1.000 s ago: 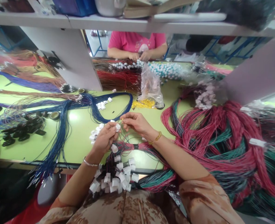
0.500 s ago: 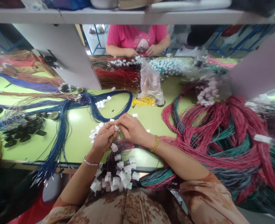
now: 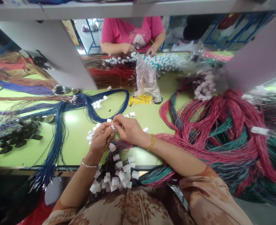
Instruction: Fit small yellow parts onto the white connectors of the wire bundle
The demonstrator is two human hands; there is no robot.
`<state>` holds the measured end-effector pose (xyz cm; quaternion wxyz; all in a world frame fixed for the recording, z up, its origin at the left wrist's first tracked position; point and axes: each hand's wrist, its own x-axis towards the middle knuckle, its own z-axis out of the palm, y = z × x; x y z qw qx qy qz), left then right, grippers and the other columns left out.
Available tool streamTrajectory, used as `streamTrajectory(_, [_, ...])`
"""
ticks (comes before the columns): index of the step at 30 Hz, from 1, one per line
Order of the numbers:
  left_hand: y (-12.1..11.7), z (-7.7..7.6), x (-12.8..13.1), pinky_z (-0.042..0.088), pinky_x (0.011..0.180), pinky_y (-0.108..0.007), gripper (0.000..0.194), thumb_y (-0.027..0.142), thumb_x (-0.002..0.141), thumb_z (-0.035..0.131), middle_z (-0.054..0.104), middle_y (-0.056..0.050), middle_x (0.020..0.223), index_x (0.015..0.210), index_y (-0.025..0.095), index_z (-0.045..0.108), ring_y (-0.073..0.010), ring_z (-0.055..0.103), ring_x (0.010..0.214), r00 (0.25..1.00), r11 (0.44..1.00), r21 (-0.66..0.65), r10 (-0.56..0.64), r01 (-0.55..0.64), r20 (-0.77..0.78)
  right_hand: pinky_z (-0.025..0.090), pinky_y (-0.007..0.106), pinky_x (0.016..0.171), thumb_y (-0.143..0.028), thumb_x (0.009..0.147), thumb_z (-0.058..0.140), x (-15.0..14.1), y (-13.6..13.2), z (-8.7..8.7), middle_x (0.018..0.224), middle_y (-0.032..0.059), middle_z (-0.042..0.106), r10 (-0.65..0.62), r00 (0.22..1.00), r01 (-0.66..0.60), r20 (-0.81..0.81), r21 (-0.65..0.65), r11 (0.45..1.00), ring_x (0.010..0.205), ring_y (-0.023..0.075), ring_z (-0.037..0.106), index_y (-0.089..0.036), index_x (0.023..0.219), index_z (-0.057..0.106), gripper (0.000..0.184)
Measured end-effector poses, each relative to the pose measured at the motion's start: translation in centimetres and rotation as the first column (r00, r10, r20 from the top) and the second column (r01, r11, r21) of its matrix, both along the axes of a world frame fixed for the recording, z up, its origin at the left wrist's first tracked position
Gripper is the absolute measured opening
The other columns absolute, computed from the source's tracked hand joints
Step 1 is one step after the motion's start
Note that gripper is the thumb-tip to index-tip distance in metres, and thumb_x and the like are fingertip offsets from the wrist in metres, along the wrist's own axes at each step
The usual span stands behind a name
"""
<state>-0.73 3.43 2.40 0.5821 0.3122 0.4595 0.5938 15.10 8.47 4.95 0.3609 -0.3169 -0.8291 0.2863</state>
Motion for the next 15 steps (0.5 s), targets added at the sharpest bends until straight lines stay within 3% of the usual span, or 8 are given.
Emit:
streamTrajectory(4, [-0.1, -0.1, 0.2, 0.036, 0.047, -0.018, 0.039, 0.044, 0.064, 0.088, 0.056, 0.005, 0.055, 0.080, 0.017, 0.065, -0.0066, 0.046, 0.048, 0.997, 0.998, 0.003, 0.069, -0.069, -0.028, 0.048, 0.029, 0.067, -0.020, 0.095, 0.046, -0.3, -1.1, -0.7, 0.102, 0.0097, 0.075, 0.007, 0.991, -0.022, 0.136, 0.112, 0.993, 0.079, 0.0179, 0.067, -0.021, 0.120, 0.059, 0.028])
streamTrajectory(7, [0.0, -0.2, 0.2, 0.035, 0.046, -0.019, 0.039, 0.045, 0.065, 0.088, 0.055, 0.006, 0.055, 0.079, 0.017, 0.065, -0.0060, 0.044, 0.046, 0.989, 0.990, 0.007, 0.138, -0.138, -0.056, 0.047, 0.028, 0.066, -0.015, 0.086, 0.052, -1.0, -2.1, -1.2, 0.110, 0.0097, 0.074, 0.054, 0.975, -0.075, 0.215, 0.089, 0.993, 0.083, 0.0179, 0.068, -0.022, 0.128, 0.058, 0.044])
streamTrajectory(10, [0.2, -0.2, 0.1, 0.035, 0.046, -0.018, 0.039, 0.046, 0.068, 0.086, 0.054, 0.007, 0.054, 0.084, 0.017, 0.064, -0.0060, 0.043, 0.045, 0.984, 0.985, 0.042, 0.170, -0.167, -0.058, 0.047, 0.028, 0.065, -0.015, 0.085, 0.052, -0.9, -1.6, -0.6, 0.108, 0.0084, 0.074, 0.094, 0.978, -0.101, 0.185, 0.028, 0.995, 0.078, 0.0162, 0.066, -0.020, 0.127, 0.058, 0.042])
streamTrajectory(13, [0.1, 0.3, -0.5, 0.043, 0.053, -0.020, 0.037, 0.046, 0.075, 0.081, 0.064, 0.002, 0.065, 0.091, 0.018, 0.064, -0.0084, 0.053, 0.054, 0.986, 0.994, 0.088, 0.075, -0.062, -0.149, 0.045, 0.027, 0.065, -0.018, 0.088, 0.048, 0.9, 0.5, 1.3, 0.102, 0.0071, 0.073, 0.067, 0.991, -0.063, 0.118, -0.038, 0.997, 0.071, 0.0140, 0.061, -0.018, 0.120, 0.059, 0.033])
streamTrajectory(15, [-0.6, 0.7, -1.3, 0.051, 0.065, -0.025, 0.038, 0.040, 0.077, 0.079, 0.072, -0.004, 0.083, 0.105, 0.018, 0.065, -0.0134, 0.064, 0.070, 0.939, 0.992, 0.096, -0.042, 0.079, -0.342, 0.043, 0.028, 0.066, -0.017, 0.086, 0.049, 3.1, 1.8, 2.6, 0.089, 0.0051, 0.071, 0.098, 0.975, -0.090, 0.201, -0.050, 0.995, 0.071, 0.0146, 0.059, -0.018, 0.102, 0.064, 0.022])
